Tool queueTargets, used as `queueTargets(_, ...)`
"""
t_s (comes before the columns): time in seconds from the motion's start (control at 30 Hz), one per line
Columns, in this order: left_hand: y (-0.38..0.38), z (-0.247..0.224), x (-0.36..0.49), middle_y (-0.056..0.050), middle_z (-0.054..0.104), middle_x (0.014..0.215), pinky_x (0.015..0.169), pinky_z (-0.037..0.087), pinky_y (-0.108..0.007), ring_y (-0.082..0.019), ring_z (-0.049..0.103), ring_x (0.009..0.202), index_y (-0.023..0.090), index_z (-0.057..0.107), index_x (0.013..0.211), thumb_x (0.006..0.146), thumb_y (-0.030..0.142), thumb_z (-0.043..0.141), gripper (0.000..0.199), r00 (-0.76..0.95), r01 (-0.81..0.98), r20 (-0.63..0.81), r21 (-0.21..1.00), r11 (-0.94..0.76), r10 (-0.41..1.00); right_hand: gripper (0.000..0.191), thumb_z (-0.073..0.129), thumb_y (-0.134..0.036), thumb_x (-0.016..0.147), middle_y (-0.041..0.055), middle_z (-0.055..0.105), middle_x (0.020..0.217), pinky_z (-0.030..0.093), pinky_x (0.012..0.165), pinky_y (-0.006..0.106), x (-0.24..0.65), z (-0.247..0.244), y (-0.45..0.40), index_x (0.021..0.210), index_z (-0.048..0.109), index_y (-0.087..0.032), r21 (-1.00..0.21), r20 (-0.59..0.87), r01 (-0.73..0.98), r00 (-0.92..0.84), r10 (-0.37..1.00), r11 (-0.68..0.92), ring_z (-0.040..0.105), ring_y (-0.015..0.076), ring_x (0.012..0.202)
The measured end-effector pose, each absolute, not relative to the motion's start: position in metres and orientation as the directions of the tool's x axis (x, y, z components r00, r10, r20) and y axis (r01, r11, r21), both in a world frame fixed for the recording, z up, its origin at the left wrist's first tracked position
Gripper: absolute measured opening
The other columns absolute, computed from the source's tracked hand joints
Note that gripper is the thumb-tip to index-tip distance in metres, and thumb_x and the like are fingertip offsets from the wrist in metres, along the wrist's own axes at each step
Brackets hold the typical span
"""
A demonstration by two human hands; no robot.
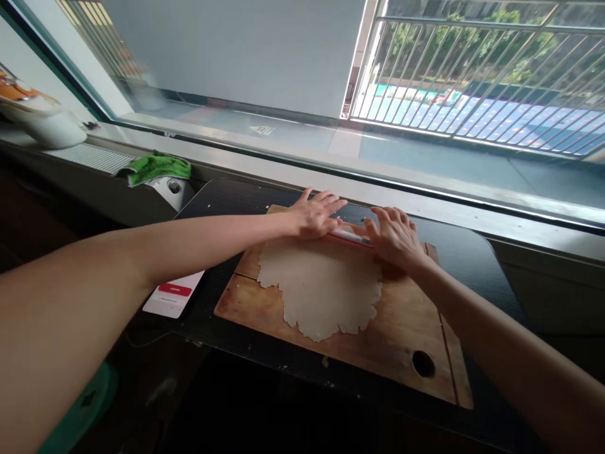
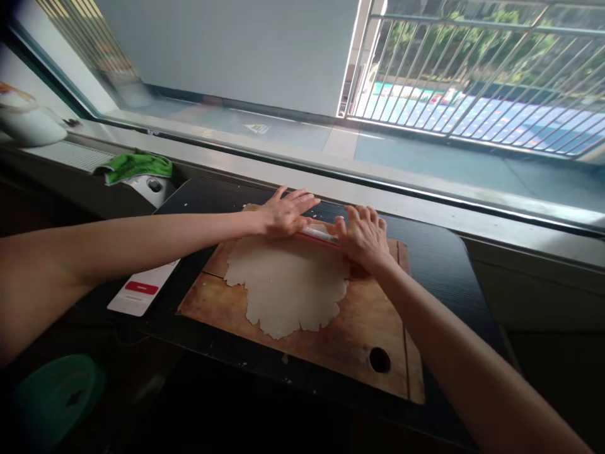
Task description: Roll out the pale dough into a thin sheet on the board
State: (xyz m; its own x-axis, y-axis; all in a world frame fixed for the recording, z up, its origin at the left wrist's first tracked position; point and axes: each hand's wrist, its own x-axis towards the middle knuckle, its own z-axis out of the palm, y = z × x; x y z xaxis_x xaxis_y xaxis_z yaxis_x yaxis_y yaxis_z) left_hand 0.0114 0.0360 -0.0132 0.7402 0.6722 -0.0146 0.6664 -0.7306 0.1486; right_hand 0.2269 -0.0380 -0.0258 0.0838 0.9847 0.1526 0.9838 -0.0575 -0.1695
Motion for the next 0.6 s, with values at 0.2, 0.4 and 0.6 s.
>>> queueTargets(0.2,0.056,-0.008,0.025,-0.007,0.026,0.166,0.123,0.009,-0.059,-0.027,0.016,0.155,0.020,0.023,0.160,0.101,0.046,0.025,0.064,0.623,0.776,-0.049,0.162,-0.609,0.781,0.056,0.029,-0.045,0.097,0.0192,0.055,0.141,0.036,0.108,0.058,0.227,-0.017,-0.017,0.139,0.052,-0.016,-0.230,0.111,0.948,0.251,0.962,-0.221,0.043,0.0360,0.135)
queueTargets(0.4,0.016,-0.014,-0.008,-0.007,0.035,0.163,0.122,0.011,-0.057,-0.027,0.023,0.152,0.023,0.028,0.158,0.100,0.047,0.029,0.063,0.765,0.639,-0.059,0.188,-0.746,0.641,0.052,0.028,-0.049,0.098,0.0124,0.057,0.141,0.034,0.111,0.054,0.217,-0.027,-0.068,0.133,0.057,-0.023,-0.198,0.150,0.979,-0.027,0.988,0.057,0.039,0.0324,0.138)
queueTargets(0.6,0.074,-0.009,0.032,-0.007,0.029,0.165,0.122,0.015,-0.055,-0.026,0.019,0.154,0.021,0.024,0.160,0.103,0.043,0.024,0.061,0.547,0.830,-0.047,0.159,-0.534,0.836,0.057,0.031,-0.045,0.098,0.0205,0.052,0.143,0.035,0.107,0.058,0.238,-0.018,0.009,0.143,0.050,-0.014,-0.232,0.077,0.933,0.298,0.951,-0.274,0.041,0.0362,0.135)
